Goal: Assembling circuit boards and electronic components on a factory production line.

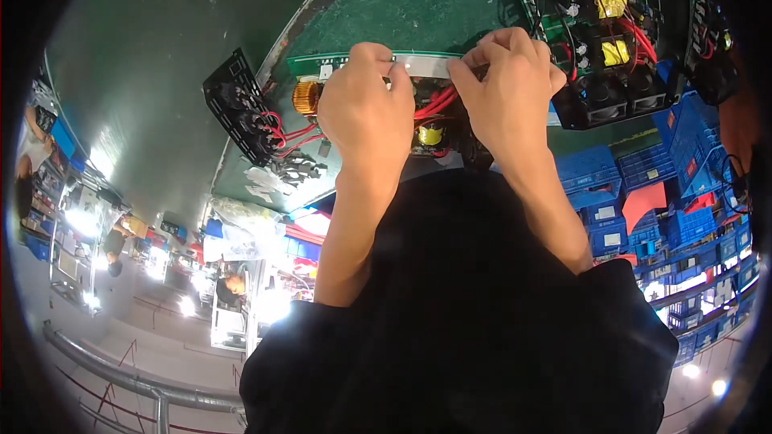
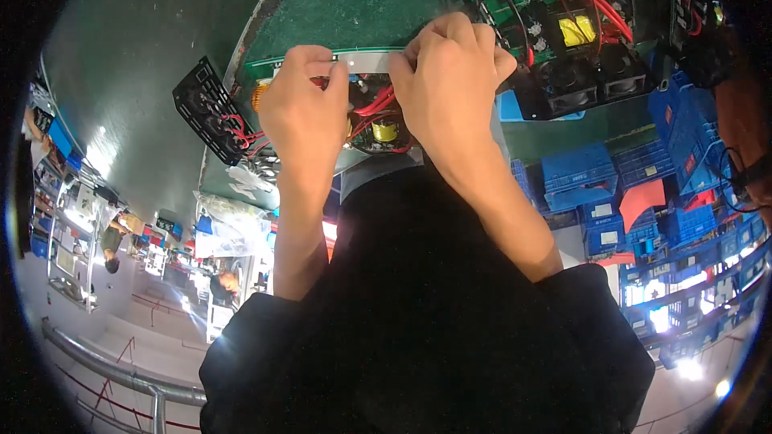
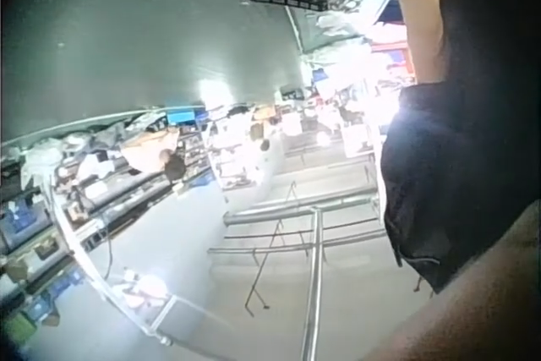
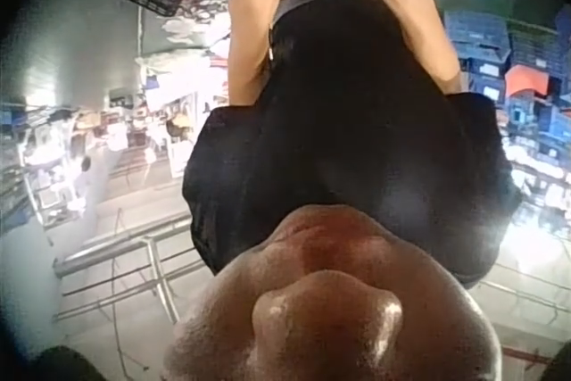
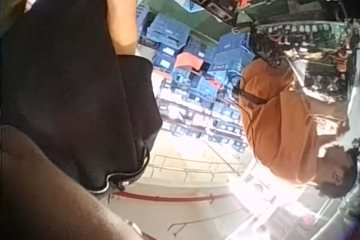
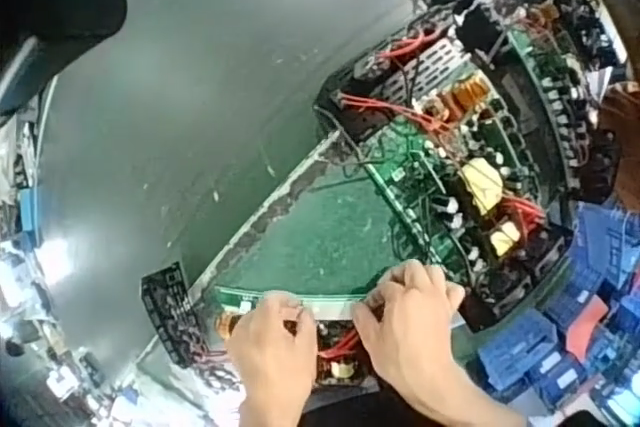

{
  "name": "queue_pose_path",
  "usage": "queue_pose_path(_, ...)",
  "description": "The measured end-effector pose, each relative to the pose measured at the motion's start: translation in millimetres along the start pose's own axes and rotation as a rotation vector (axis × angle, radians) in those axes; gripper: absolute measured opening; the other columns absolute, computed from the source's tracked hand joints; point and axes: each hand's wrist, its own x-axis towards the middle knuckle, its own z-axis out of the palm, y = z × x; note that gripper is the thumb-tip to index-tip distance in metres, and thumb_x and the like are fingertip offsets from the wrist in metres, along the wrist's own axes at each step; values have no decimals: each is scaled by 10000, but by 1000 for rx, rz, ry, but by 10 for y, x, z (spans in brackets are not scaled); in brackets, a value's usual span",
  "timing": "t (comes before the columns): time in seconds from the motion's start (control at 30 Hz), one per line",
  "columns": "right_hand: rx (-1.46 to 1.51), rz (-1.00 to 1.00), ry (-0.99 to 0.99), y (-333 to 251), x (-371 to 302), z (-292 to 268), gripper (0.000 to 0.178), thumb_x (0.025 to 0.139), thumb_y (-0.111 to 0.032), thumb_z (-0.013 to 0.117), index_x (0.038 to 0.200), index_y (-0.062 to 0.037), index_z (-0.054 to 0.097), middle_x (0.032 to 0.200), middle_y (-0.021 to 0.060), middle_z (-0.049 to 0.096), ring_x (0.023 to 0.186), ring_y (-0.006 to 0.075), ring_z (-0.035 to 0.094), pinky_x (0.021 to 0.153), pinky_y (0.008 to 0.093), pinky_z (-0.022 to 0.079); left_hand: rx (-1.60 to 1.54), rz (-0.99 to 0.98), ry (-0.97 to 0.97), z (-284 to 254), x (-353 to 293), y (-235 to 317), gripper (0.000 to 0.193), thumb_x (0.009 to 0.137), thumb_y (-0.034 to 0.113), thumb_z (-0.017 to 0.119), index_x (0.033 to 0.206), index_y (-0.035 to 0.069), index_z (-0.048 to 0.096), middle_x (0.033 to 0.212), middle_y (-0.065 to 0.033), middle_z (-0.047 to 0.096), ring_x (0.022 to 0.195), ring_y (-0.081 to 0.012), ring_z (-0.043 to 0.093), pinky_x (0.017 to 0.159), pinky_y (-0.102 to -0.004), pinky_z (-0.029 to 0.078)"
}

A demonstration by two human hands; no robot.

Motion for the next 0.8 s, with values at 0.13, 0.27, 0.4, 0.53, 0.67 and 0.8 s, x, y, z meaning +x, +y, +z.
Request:
queue_pose_path(0.13,21,-28,32,19,35,2,198,742,-272,757,784,-87,702,949,32,607,956,250,539,836,413,338,105,46,-8,-37,23,22,173,787,142,722,925,79,639,761,-63,682,693,-236,654,639,-360,494)
queue_pose_path(0.27,65,-14,60,80,-1,-29,237,734,-283,765,821,-90,656,909,34,594,921,248,538,809,407,349,113,52,93,-137,14,61,174,781,114,708,948,94,659,776,-55,595,751,-243,578,679,-371,458)
queue_pose_path(0.4,66,7,1,110,-37,-4,267,725,-297,771,835,-91,640,884,35,591,889,249,538,782,405,358,194,345,175,-115,-15,-108,209,760,67,682,966,88,664,830,-59,515,767,-263,505,645,-369,446)
queue_pose_path(0.53,38,14,-24,121,-5,12,279,718,-290,772,842,-85,630,863,37,590,875,250,544,762,406,361,224,457,113,-49,-137,-136,275,745,17,645,990,129,697,835,-35,524,784,-249,466,694,-357,406)
queue_pose_path(0.67,46,16,-19,118,9,25,274,716,-277,767,843,-80,626,855,38,589,871,246,549,755,405,361,224,468,126,32,-187,-165,343,726,10,625,1039,124,705,815,-29,489,795,-253,428,671,-349,407)
queue_pose_path(0.8,59,21,-29,121,9,23,273,714,-272,764,847,-78,626,850,38,589,862,244,550,758,402,362,271,508,106,50,-201,-187,339,717,22,627,1032,114,712,811,-24,491,804,-254,436,649,-340,413)
